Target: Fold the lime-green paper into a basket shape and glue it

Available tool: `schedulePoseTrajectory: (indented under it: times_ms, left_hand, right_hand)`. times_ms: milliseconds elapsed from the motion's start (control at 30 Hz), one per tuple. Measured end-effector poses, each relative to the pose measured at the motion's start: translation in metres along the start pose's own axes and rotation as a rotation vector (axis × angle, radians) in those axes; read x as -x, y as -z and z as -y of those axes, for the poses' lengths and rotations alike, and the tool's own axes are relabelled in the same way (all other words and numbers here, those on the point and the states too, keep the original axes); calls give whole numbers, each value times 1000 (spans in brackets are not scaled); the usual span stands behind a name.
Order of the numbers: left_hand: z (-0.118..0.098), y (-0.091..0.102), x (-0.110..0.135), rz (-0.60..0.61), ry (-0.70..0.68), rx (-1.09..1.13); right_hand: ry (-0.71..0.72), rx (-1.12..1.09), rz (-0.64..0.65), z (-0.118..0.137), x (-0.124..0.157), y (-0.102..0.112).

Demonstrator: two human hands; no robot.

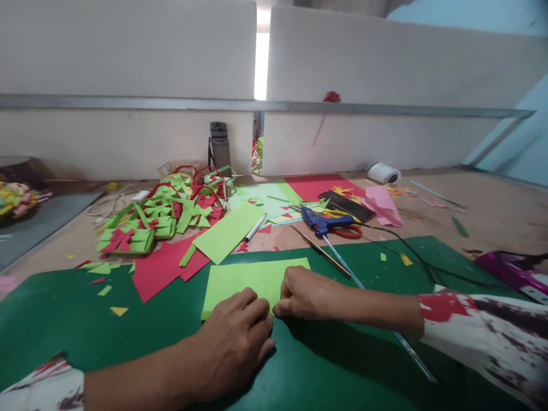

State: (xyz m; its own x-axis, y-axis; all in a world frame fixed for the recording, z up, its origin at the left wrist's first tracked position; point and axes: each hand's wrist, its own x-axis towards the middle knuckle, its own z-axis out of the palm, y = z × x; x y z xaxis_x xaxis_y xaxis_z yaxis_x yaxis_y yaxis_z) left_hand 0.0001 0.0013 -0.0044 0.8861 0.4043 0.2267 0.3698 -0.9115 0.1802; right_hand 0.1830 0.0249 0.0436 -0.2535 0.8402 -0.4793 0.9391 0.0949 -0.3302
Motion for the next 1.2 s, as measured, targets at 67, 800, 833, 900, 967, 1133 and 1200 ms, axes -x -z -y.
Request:
schedulePoseTrajectory:
  times_ms: [67,800,833,900,967,1133,1200]
  left_hand:
    - [0,0,-1,-12,-4,-2]
    - [3,-6,2,-61,-18,2]
    - [3,-6,2,-68,-19,2]
    - [3,-6,2,-74,-18,3]
    - [2,-5,2,-66,-13,10]
    - [0,-2,3,-59,-2,23]
    - [-1,0,2,-61,-1,14]
  right_hand:
    - [2,11,-15,-2,3,0]
    - [-23,16,-60,-60,20,-2]
    - [-30,14,-60,-62,22,-2]
    - [-45,12,-59,-66,25,-2]
    - [-58,14,-57,-71,28,-2]
    - [-75,45,-61,-79,33,-2]
    - [-76,86,-89,-79,36,0]
